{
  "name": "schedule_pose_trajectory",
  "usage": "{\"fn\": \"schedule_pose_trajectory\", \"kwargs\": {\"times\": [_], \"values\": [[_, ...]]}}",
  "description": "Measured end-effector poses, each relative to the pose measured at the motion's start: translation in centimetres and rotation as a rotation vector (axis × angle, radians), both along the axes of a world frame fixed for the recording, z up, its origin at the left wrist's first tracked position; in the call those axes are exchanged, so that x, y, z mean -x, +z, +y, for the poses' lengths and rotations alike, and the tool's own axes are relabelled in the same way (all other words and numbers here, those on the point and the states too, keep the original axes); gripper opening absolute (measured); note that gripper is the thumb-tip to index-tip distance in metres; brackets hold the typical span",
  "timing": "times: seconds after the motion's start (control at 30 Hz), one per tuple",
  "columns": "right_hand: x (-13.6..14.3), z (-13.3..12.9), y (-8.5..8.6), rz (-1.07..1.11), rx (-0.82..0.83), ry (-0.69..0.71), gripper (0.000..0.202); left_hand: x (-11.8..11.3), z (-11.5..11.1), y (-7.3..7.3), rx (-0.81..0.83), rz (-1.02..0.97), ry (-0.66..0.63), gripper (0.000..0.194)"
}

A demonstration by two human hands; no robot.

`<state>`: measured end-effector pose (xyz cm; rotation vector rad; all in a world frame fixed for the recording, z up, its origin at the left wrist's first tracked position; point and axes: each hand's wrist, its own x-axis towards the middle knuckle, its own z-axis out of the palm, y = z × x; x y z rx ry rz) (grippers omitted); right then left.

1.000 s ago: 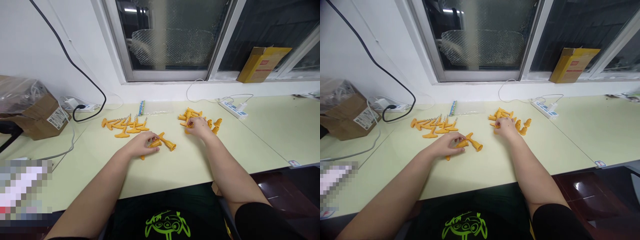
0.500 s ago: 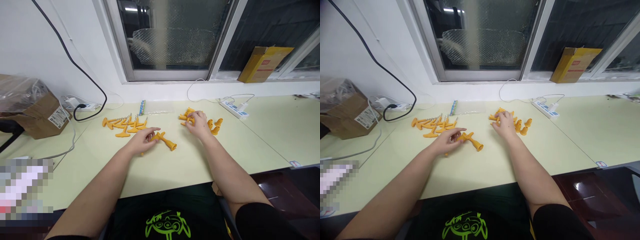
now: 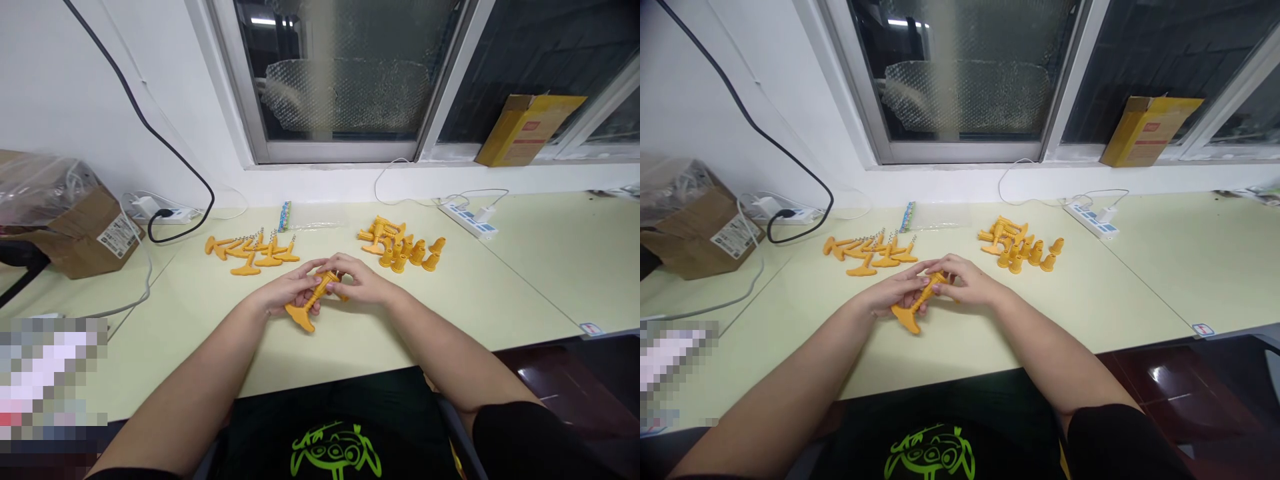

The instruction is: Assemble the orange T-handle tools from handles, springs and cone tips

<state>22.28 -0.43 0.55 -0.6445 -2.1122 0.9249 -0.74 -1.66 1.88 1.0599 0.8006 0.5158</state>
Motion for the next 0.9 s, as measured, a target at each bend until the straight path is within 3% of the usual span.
{"fn": "schedule_pose_trajectory", "kwargs": {"times": [0.13, 0.23, 0.37, 0.43, 0.53, 0.63, 0.73, 0.9], "values": [[-0.5, 0.0, 0.3, -0.103, 0.149, -0.002, 0.025, 0.3, 0.3, 0.1, 0.038, 0.050, -0.018, 0.074], [-1.2, 0.5, 0.2, -0.033, 0.212, -0.176, 0.029, 0.8, 0.9, 0.0, -0.019, 0.043, 0.098, 0.067], [-1.8, 1.5, 0.0, 0.138, 0.365, -0.415, 0.038, 1.3, 1.9, -0.6, -0.354, 0.117, 0.341, 0.053], [-1.9, 1.9, -0.2, 0.211, 0.457, -0.466, 0.044, 1.3, 2.0, -0.8, -0.589, 0.152, 0.368, 0.042], [-1.9, 2.2, -0.5, 0.287, 0.599, -0.449, 0.048, 1.1, 1.7, -0.9, -0.871, 0.216, 0.302, 0.033], [-1.8, 2.1, -0.6, 0.289, 0.660, -0.369, 0.048, 0.7, 1.4, -1.1, -0.934, 0.295, 0.324, 0.032], [-1.6, 1.9, -0.7, 0.254, 0.541, -0.324, 0.042, 0.4, 1.5, -1.3, -0.765, 0.236, 0.399, 0.041], [-1.3, 1.2, -0.5, 0.110, -0.038, -0.282, 0.017, 0.8, 2.1, -0.9, -0.418, 0.115, 0.473, 0.063]]}}
